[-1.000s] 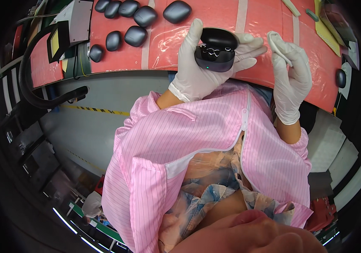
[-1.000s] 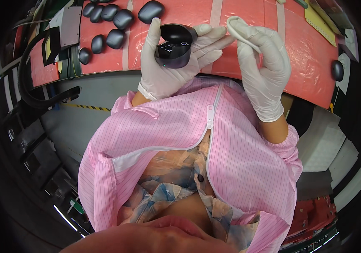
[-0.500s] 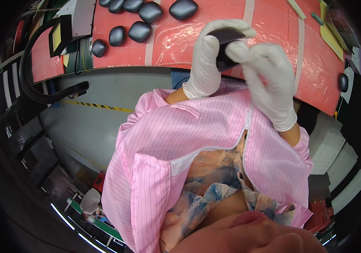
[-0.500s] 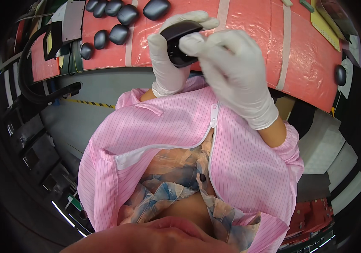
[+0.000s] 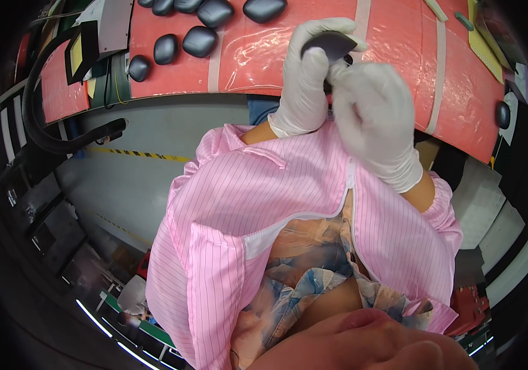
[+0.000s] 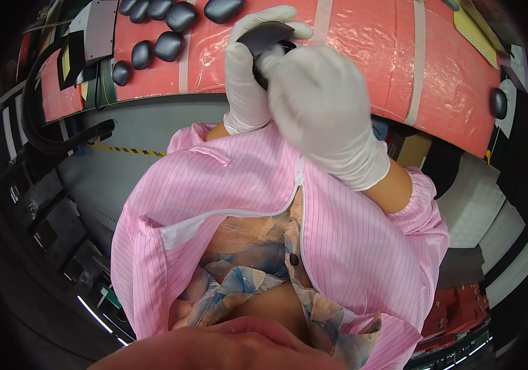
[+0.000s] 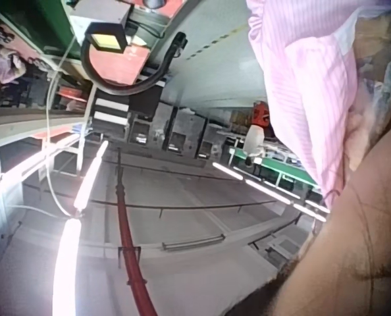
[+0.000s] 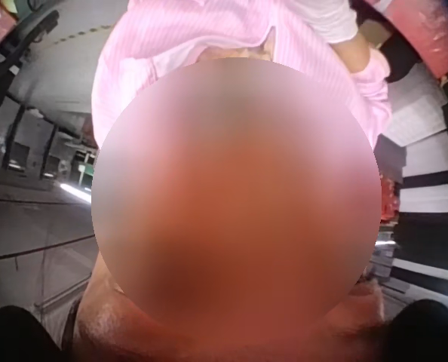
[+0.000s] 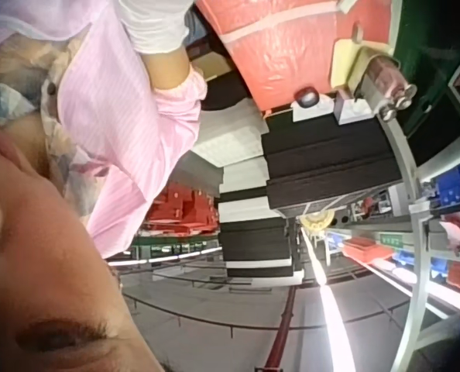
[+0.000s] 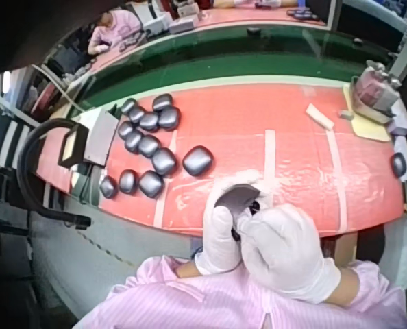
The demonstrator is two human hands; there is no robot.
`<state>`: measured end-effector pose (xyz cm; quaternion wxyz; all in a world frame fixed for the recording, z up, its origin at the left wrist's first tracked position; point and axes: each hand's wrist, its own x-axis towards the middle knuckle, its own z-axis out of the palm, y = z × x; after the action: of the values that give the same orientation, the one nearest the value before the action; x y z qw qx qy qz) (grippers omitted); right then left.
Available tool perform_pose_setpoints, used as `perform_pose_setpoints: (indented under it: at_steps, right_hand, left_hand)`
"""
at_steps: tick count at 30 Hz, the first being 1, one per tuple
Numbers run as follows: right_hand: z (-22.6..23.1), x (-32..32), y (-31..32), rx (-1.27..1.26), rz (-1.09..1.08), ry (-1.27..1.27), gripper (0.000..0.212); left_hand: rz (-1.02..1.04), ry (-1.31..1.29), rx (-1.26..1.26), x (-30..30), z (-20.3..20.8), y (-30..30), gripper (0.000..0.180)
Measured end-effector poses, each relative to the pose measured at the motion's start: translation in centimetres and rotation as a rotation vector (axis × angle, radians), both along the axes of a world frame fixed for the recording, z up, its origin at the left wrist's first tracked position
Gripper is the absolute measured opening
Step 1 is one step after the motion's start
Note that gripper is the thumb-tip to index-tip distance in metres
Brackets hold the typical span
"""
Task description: The person is cleaning and inspecting earbud charging cases at a factory assembly line using a wipe.
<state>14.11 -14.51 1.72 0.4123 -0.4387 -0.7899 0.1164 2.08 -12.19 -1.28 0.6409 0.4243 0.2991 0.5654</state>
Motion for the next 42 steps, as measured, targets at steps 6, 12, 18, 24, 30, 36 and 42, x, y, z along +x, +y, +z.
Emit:
perform_pose_setpoints:
  at_steps: [6,12,18,24,30,36,42]
  right_hand:
    - [2.3,2.2,-1.3,-0.534,0.334,0.357,0.022]
    - [1.9,1.4,-0.9,-0.357,0.081,0.364,0.02]
    - [2.3,-0.9,-0.5,-0.047,-0.046,-0.154,0.008]
    - [3.0,1.7,0.7,-0.607,0.055,0.502,0.015]
    - [0.7,1.4,-0.6,0.037,0.006,-0.146,0.034]
    - [0.1,3.3,-1.2,-0.16,-0.081,0.14,0.036]
    - [0.8,0.0,-1.6,-0.83,-0.02,0.61,0.019]
  left_hand:
    - [-0.1,-0.209,-0.071,-0.7,0.0,0.0,0.085]
    - [-0.053,-0.121,0.025,-0.7,-0.6,0.2,0.082]
    - [0.18,0.229,0.383,-1.2,-1.3,0.7,0.075]
    - [0.112,-0.044,-0.087,-0.3,-0.1,-0.2,0.058]
    - [0.057,-0.338,-0.422,-0.6,0.8,-0.5,0.063]
    - [-0.111,-0.349,-0.547,-0.9,1.2,-0.9,0.066]
    - [0.123,0.071,-0.082,0.4,-0.1,-1.2,0.062]
